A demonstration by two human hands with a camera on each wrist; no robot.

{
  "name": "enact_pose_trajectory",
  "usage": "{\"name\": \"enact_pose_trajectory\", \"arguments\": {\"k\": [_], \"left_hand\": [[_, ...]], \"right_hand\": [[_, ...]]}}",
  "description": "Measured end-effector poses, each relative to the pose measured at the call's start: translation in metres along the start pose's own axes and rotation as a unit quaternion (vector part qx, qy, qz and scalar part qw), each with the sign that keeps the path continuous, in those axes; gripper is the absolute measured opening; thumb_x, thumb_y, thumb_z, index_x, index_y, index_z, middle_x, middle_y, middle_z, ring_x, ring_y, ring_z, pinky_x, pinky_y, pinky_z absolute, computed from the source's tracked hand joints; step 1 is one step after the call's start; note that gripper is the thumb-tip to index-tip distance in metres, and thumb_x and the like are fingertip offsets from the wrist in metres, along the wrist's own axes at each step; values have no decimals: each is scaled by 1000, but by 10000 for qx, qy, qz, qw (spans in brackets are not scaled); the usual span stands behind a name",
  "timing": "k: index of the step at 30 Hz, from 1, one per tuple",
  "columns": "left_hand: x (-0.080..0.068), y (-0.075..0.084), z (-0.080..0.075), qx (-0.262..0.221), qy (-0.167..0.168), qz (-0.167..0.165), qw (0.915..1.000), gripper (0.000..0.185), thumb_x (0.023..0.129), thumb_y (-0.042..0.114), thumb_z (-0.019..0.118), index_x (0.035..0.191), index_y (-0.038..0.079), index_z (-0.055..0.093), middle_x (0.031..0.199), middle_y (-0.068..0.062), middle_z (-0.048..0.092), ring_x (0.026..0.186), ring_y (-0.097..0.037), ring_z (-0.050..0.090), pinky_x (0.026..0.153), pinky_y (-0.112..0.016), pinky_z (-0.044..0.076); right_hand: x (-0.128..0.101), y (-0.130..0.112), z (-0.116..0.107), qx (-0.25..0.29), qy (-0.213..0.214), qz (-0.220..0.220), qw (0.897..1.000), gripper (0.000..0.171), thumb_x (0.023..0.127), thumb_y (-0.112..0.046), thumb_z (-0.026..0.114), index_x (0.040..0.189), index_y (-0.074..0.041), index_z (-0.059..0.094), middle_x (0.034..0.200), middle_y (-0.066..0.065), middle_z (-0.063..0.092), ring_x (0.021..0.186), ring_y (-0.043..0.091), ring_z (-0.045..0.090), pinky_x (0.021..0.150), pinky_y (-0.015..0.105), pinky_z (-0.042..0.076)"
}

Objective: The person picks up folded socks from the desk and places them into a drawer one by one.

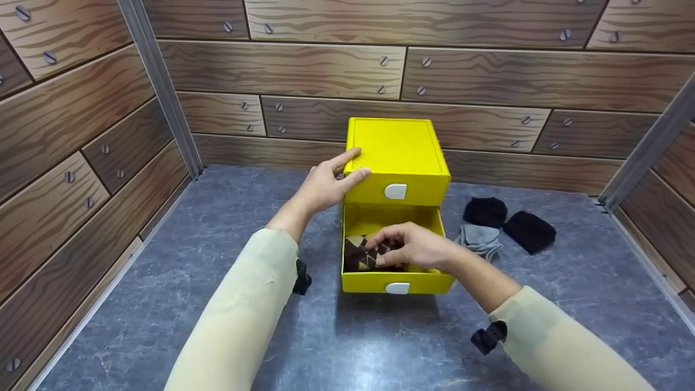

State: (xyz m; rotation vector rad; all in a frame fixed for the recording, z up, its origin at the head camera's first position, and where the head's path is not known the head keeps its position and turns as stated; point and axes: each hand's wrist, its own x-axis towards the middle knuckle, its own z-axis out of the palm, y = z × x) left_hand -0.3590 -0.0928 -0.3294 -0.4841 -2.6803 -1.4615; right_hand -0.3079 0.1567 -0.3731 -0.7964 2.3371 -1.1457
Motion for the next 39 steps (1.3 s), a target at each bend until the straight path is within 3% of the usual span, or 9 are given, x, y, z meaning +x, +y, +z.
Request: {"name": "enact_pose_trajectory", "arguments": {"k": [8,17,24,30,33,39], "left_hand": [[-1,1,0,2,7,-69,10000,73,99,66,63,164,38,42,164,-4,47,145,-20,51,113,-38,46],[0,0,1,3,10,-92,10000,74,99,66,63,164,39,42,164,-4,47,144,-19,51,114,-39,45],[1,-1,2,-39,0,-93,9999,74,99,67,63,164,39,41,165,-5,46,144,-20,51,113,-39,46],[1,-1,2,-38,4,-36,10000,74,100,66,63,164,37,42,165,-6,46,144,-20,51,111,-37,48],[0,-1,2,-30,-3,-28,10000,74,100,65,63,164,37,41,165,-6,45,145,-21,50,111,-37,48],[-1,0,1,35,-3,-80,10000,75,99,66,63,165,38,40,165,-6,46,146,-21,50,112,-38,47]], "right_hand": [[-4,-4,0,-146,-82,-159,9997,28,100,-21,78,127,-13,78,119,6,74,95,22,58,85,38,49],[-15,-9,-5,-427,53,-255,9987,30,101,-23,76,131,-16,79,128,4,74,107,24,63,91,37,52],[-36,-13,-20,-374,284,-521,9975,36,103,-16,73,138,-6,72,134,10,72,124,31,67,105,49,52],[-76,-18,-52,-42,981,-491,9940,39,102,-22,75,138,-9,70,135,9,71,122,33,68,100,35,56],[-94,-13,-70,15,1442,-410,9887,38,101,-24,76,136,-11,71,132,6,72,116,27,70,95,30,57],[-115,14,-99,245,2330,-487,9709,35,104,-17,73,134,0,70,120,2,77,103,13,74,86,25,59]]}}
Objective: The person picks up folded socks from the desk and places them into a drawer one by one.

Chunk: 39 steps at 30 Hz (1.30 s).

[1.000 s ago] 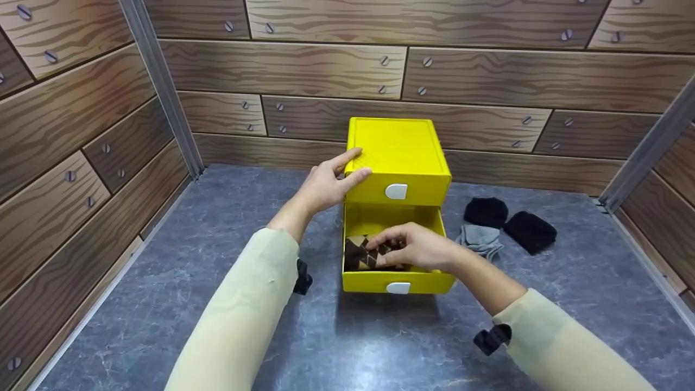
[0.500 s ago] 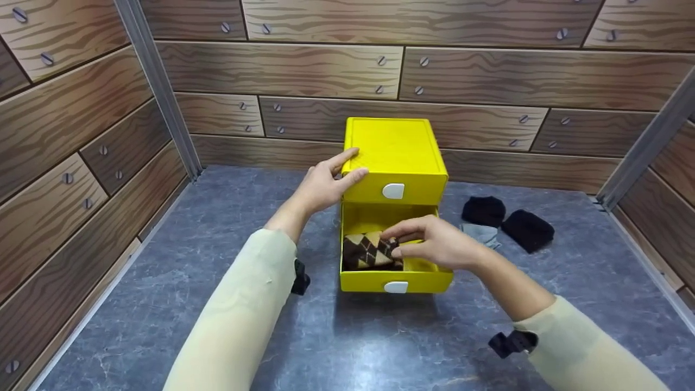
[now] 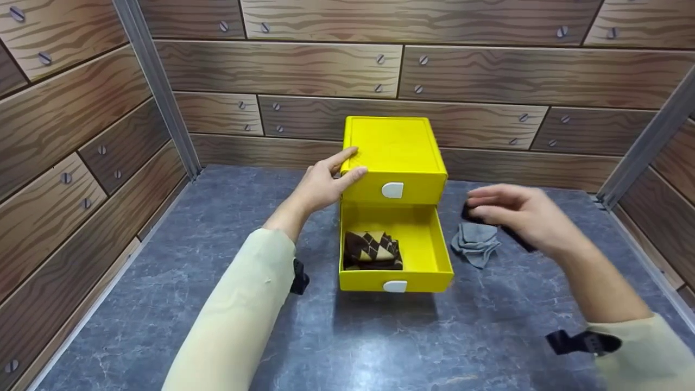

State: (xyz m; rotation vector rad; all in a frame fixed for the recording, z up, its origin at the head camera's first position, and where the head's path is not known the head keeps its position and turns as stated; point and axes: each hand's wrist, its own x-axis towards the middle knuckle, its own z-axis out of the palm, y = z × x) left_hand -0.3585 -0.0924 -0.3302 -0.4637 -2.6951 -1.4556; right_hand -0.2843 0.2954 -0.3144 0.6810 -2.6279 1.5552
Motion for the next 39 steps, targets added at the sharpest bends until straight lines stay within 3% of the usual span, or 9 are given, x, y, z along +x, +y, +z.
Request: {"name": "enact_pose_trajectory", "arguments": {"k": [6,16,24,30,34,36,39], "left_hand": [[0,0,0,-34,5,-35,10000,75,99,66,63,165,37,40,165,-6,45,145,-20,50,111,-37,48],[0,1,1,-16,9,-50,10000,74,99,67,63,164,40,41,165,-6,45,146,-21,49,113,-38,46],[0,0,0,-87,-30,-24,10000,74,99,66,63,164,39,41,166,-4,44,147,-21,48,113,-38,47],[0,-1,0,-158,-44,12,9999,74,100,64,64,165,38,41,165,-5,45,147,-21,49,110,-37,49],[0,0,0,-121,-23,-4,9999,73,100,65,64,164,38,41,165,-5,45,147,-21,48,112,-38,47],[0,0,0,-89,-21,-6,10000,73,100,65,64,164,38,41,166,-5,44,147,-21,47,113,-38,46],[0,0,0,-51,-15,9,10000,73,100,65,63,164,38,41,166,-5,44,148,-22,47,113,-38,46]], "right_hand": [[-2,40,-22,648,561,-68,9963,30,103,-7,71,133,-1,71,115,-4,78,101,11,75,83,24,59],[-4,106,-31,1740,1148,562,9764,24,101,-6,74,123,-16,80,107,-9,79,96,5,74,79,18,57],[0,145,-22,1369,1443,1155,9732,26,101,-13,76,125,-23,79,104,-20,76,94,-3,69,77,17,55],[4,161,-12,1053,1442,1223,9763,42,101,-15,76,140,-5,68,103,-19,75,95,-3,69,80,18,55],[7,170,-7,1224,1442,1248,9740,40,99,-10,77,138,-5,70,101,-17,75,91,-3,68,76,19,57],[8,173,-6,1161,1356,1396,9740,42,99,-11,79,140,-8,70,105,-14,74,90,-3,67,74,20,56],[9,175,-5,856,1191,1579,9765,52,99,-16,79,147,-5,64,124,5,71,96,0,66,76,21,55]]}}
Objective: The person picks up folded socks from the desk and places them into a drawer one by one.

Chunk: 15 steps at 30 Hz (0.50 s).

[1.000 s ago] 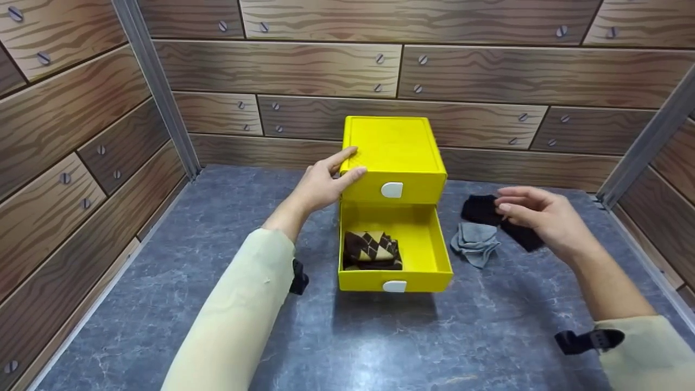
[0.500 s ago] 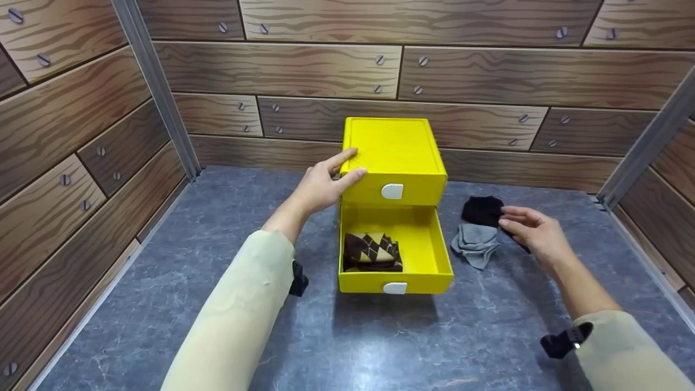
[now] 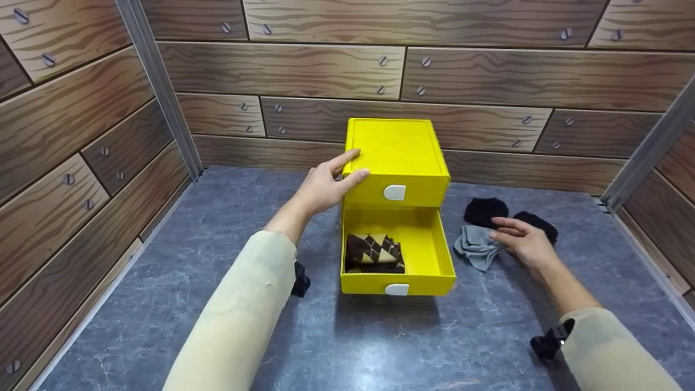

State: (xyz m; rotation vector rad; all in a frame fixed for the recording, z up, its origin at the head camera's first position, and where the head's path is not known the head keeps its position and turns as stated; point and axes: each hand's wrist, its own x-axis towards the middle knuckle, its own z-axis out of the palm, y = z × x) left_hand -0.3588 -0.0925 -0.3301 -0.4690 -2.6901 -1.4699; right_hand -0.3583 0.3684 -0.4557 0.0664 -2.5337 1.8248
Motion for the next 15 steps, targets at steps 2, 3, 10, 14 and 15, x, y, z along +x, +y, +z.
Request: {"name": "enact_pose_trajectory", "arguments": {"k": [2,3,10,14,15], "left_hand": [[0,0,0,29,16,8,10000,73,100,65,63,164,38,42,166,-5,44,148,-22,47,113,-38,46],[0,0,0,37,20,10,10000,72,100,65,63,164,38,42,165,-5,45,147,-22,48,113,-38,46],[1,0,1,76,29,48,10000,73,100,65,63,164,37,42,165,-6,45,147,-22,48,114,-38,45],[1,-1,1,5,20,37,10000,73,100,64,63,164,37,42,165,-6,45,147,-22,49,113,-37,46],[0,-1,1,-4,14,24,10000,73,100,64,63,164,37,42,165,-6,45,147,-21,49,113,-37,46]], "right_hand": [[0,1,0,-291,-94,90,9995,60,99,-21,79,151,-1,57,139,22,63,113,10,64,80,19,53],[1,1,0,-447,-148,132,9988,64,99,-23,79,153,1,54,145,29,56,122,17,61,82,18,52],[1,3,1,-1168,-553,277,9912,70,100,-24,78,157,2,47,163,34,36,148,49,35,108,39,41],[0,4,5,-1477,-697,151,9865,65,99,-20,78,154,1,52,161,30,41,141,46,43,106,40,40],[-1,4,6,-1528,-725,128,9855,64,99,-19,78,154,1,53,160,30,43,138,44,44,104,39,40]]}}
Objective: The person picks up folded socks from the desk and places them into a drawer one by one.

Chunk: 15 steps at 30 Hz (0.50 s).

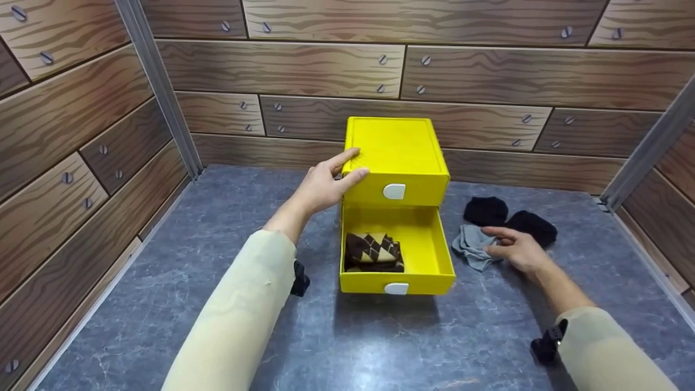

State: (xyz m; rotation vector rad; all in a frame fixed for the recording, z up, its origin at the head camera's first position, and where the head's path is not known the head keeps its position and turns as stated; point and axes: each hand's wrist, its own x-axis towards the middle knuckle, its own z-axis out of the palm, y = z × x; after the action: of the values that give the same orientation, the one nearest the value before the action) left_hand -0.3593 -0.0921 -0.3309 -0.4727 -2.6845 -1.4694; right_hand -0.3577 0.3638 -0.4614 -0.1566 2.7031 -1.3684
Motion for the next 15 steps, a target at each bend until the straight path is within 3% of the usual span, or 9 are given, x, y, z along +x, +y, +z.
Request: {"name": "enact_pose_trajectory", "arguments": {"k": [4,8,15], "left_hand": [[-1,0,0,0,-21,-33,10000,73,100,65,63,165,38,41,166,-5,44,147,-22,48,113,-38,46],[-1,0,0,-1,-19,-51,10000,74,100,65,63,165,38,41,166,-4,44,147,-22,48,113,-37,46],[0,0,0,-84,-22,-67,9999,75,99,65,63,165,37,41,166,-4,43,147,-20,48,113,-36,46]], "right_hand": [[-1,-3,1,-145,-145,-22,9998,63,98,-19,77,153,0,54,160,32,41,141,45,40,112,50,35],[-1,-5,2,-267,-323,11,9991,62,100,-16,75,155,0,52,164,33,35,152,51,26,120,65,25],[-1,-6,2,-423,-421,70,9982,60,103,-16,71,157,-1,50,165,33,32,153,53,24,117,65,30]]}}
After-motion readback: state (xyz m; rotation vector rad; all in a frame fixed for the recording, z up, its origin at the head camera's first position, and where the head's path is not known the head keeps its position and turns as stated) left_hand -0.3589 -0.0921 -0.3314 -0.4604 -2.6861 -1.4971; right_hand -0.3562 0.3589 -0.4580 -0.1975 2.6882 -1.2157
